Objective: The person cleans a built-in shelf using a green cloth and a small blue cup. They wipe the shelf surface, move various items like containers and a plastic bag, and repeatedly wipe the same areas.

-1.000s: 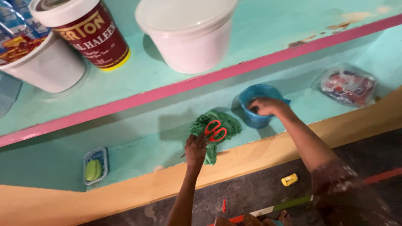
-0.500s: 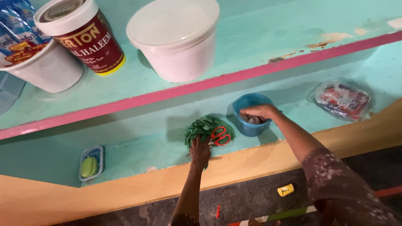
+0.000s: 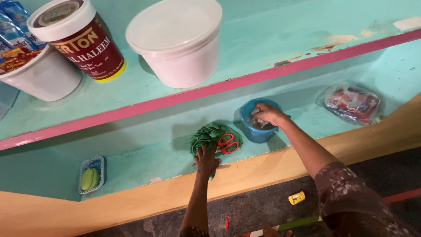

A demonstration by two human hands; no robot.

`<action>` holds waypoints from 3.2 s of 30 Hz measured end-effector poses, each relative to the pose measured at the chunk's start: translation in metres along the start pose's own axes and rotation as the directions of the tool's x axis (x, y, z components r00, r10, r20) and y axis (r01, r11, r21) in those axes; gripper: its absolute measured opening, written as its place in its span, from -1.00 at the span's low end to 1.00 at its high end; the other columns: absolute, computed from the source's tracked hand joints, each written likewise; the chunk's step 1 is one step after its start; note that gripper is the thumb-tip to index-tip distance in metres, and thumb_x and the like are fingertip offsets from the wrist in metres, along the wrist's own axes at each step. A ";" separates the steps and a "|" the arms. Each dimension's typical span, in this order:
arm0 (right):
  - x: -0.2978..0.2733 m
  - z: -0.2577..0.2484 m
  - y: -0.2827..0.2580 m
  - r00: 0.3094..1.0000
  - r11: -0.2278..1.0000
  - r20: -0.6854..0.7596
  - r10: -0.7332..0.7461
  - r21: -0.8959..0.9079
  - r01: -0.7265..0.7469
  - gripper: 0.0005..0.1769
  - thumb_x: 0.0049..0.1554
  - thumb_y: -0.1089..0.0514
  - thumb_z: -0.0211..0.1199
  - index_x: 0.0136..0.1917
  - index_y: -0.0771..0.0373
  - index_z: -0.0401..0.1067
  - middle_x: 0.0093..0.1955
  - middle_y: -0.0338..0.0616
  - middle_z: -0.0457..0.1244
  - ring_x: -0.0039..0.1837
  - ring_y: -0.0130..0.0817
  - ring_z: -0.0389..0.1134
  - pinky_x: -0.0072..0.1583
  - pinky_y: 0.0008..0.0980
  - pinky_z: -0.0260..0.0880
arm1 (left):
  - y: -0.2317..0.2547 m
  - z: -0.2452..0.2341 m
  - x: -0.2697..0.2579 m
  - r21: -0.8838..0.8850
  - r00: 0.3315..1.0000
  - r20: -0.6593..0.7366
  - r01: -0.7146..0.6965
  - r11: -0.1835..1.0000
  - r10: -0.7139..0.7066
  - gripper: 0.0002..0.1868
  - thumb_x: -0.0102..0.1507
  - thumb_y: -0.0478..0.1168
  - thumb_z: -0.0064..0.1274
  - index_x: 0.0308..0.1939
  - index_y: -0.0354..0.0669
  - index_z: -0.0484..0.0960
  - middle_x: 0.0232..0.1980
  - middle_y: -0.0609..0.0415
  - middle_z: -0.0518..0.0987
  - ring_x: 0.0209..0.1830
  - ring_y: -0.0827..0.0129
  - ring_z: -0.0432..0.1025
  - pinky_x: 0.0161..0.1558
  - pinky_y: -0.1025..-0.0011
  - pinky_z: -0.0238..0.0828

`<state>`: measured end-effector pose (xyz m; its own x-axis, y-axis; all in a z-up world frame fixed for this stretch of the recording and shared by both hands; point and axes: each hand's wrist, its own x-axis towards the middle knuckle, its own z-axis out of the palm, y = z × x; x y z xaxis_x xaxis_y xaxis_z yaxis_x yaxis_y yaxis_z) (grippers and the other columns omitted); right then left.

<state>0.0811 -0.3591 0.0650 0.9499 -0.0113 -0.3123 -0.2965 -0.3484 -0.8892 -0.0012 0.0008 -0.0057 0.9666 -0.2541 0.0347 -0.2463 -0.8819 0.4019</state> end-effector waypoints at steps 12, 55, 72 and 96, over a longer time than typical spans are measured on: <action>-0.051 -0.012 -0.051 0.996 0.902 0.085 0.032 0.426 -0.066 -0.64 0.04 0.26 0.43 0.11 0.25 0.44 -0.20 -0.21 0.33 -0.20 -0.50 0.31 -0.33 -0.55 0.14 | -0.008 0.003 0.001 0.006 0.999 0.043 -0.012 1.000 0.011 -0.02 -0.01 0.00 0.44 0.45 0.51 0.29 0.48 0.09 0.15 0.47 -0.04 0.02 0.26 -0.23 0.12; -0.033 0.024 -0.039 0.858 0.922 -0.512 -0.034 0.315 0.224 -0.54 0.28 -0.02 0.04 -0.37 0.28 0.27 -0.49 -0.19 0.08 -0.48 -0.39 0.05 -0.40 -0.29 0.03 | -0.018 0.008 0.007 0.037 0.984 0.175 -0.044 0.998 0.037 0.03 0.06 0.09 0.38 0.52 0.54 0.11 0.53 0.07 -0.01 0.52 -0.12 -0.11 0.26 -0.32 0.08; -0.159 -0.052 -0.120 0.932 0.900 -0.201 -0.302 0.261 0.348 -0.88 0.08 0.35 0.39 -0.06 0.36 0.54 -0.15 -0.12 0.39 -0.09 -0.40 0.40 -0.06 -0.37 0.46 | 0.177 -0.116 0.002 -0.493 0.902 -0.345 -0.411 0.767 0.261 -0.65 0.25 -0.12 0.26 0.02 -0.24 0.61 -0.11 -0.07 0.64 -0.24 0.14 0.57 -0.24 0.26 0.53; -0.262 -0.176 -0.364 0.613 0.332 0.068 -0.787 -0.791 0.514 -0.67 0.25 -0.07 0.12 0.11 0.00 0.63 0.14 -0.10 0.42 0.09 0.00 0.44 0.16 -0.06 0.43 | 0.319 -0.412 -0.034 0.330 0.366 -0.880 0.014 0.944 0.302 -0.28 -0.03 0.03 0.44 0.18 -0.01 0.56 0.38 -0.23 0.27 0.43 -0.35 0.11 0.17 -0.22 0.18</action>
<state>-0.0424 -0.3938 0.5291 0.8087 0.3313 0.4860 0.4683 -0.8626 -0.1913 -0.0832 -0.1083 0.4985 0.3419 -0.0102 0.9397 -0.2424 -0.9671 0.0777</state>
